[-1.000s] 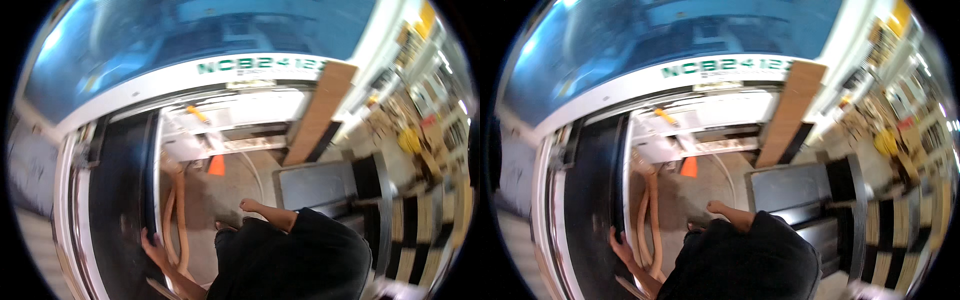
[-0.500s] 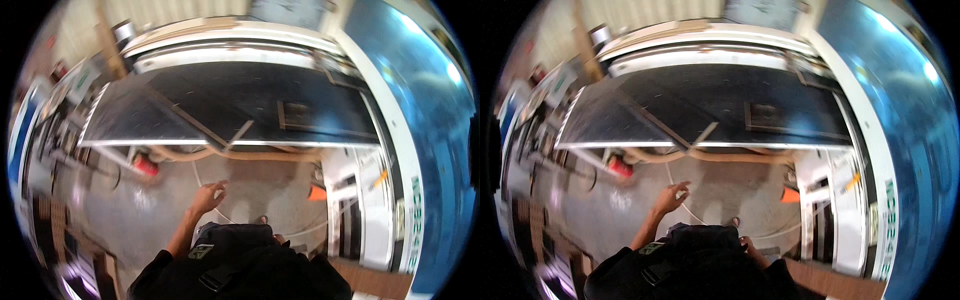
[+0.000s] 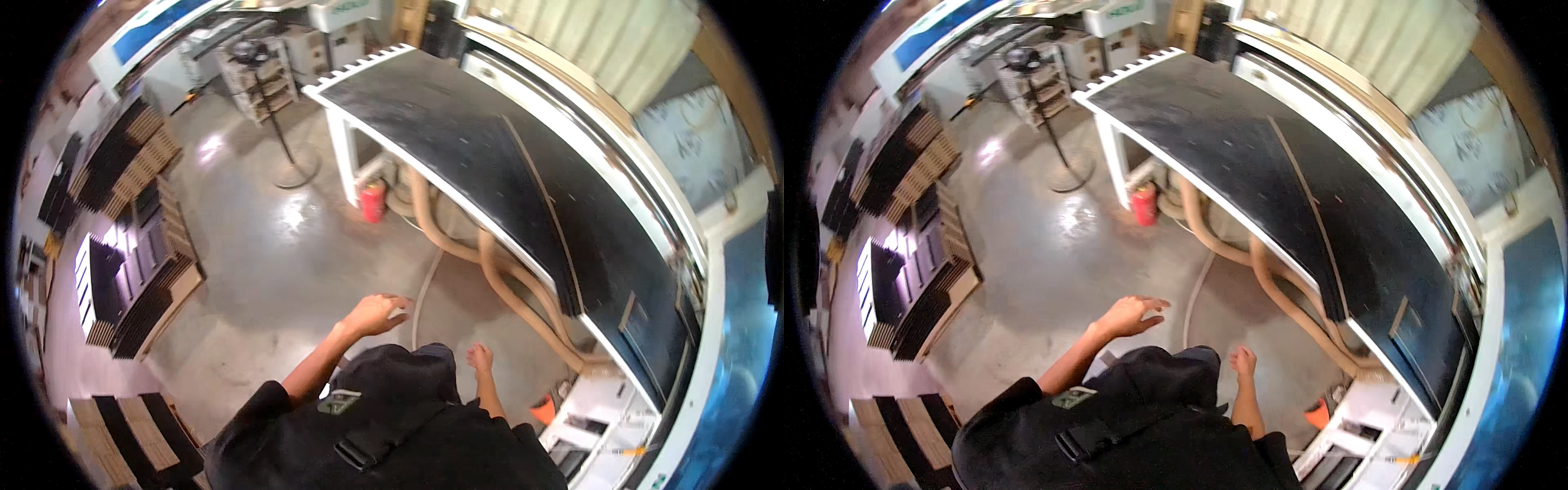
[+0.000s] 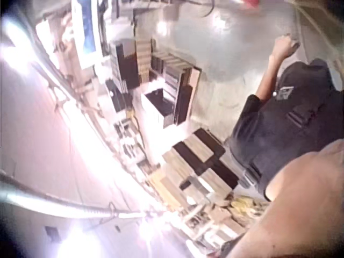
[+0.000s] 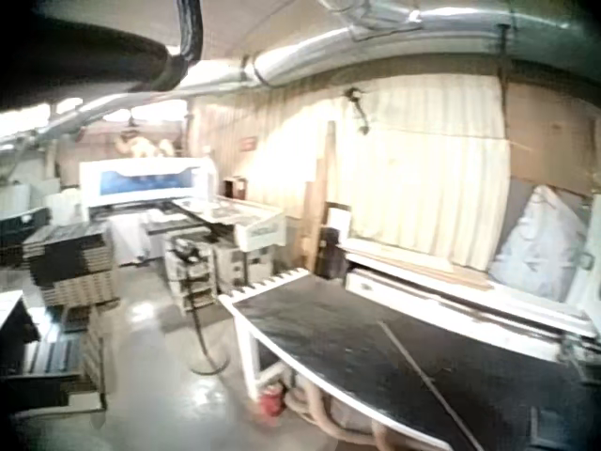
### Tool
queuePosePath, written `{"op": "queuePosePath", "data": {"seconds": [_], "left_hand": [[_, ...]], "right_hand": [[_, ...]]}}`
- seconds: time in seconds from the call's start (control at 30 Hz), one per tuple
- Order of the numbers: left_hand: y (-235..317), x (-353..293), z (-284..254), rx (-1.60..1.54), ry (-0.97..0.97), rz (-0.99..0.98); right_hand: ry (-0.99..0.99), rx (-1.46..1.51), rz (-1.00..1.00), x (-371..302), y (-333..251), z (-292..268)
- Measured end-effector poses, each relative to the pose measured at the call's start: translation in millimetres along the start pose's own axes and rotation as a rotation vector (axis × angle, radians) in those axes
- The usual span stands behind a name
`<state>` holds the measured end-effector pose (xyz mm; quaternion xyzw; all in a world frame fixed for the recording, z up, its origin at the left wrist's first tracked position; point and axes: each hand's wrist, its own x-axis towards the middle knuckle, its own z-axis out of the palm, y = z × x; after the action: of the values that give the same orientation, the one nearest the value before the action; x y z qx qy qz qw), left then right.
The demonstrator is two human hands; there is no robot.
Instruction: The person places black panels onto a white dotted table surface, uses an air nozzle tool to blow air across the panel edges, and then feeds the panels into a large industrial processing machine.
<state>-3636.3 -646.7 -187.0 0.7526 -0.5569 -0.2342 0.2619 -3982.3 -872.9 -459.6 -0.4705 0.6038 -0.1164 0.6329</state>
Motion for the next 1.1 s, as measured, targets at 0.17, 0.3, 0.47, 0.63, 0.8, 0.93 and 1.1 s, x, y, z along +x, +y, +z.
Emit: {"op": "queuePosePath", "data": {"seconds": [0.17,0.3,0.47,0.63,0.8,0.93,1.1], "left_hand": [[-94.9,-32.7,-82.9,-0.059,0.160,-0.222],[-271.3,-84.4,-33.5,-0.516,0.577,-0.662],[-407.0,-271.7,115.6,-0.354,0.726,-1.423],[-357.4,-361.8,57.3,-0.971,0.633,-1.524],[-416.4,-345.1,32.1,-1.191,1.166,-1.712],[-499.8,-302.8,26.2,-1.637,1.552,-1.760],[-615.0,-270.1,-40.3,-0.947,0.812,-1.533]], "right_hand": [[-0.358,-0.417,0.169,12.2,-7.6,126.5],[-0.871,-0.900,-0.374,83.6,18.1,188.2],[-1.131,-1.379,-0.287,152.8,-47.8,352.3],[-0.793,-1.191,-0.050,169.6,-183.8,627.9],[-1.039,-0.823,-0.331,136.7,-327.3,910.8],[-1.081,-0.805,-0.497,82.8,-374.1,1078.3],[-1.140,-0.903,-0.336,64.9,-365.6,1166.7]]}}
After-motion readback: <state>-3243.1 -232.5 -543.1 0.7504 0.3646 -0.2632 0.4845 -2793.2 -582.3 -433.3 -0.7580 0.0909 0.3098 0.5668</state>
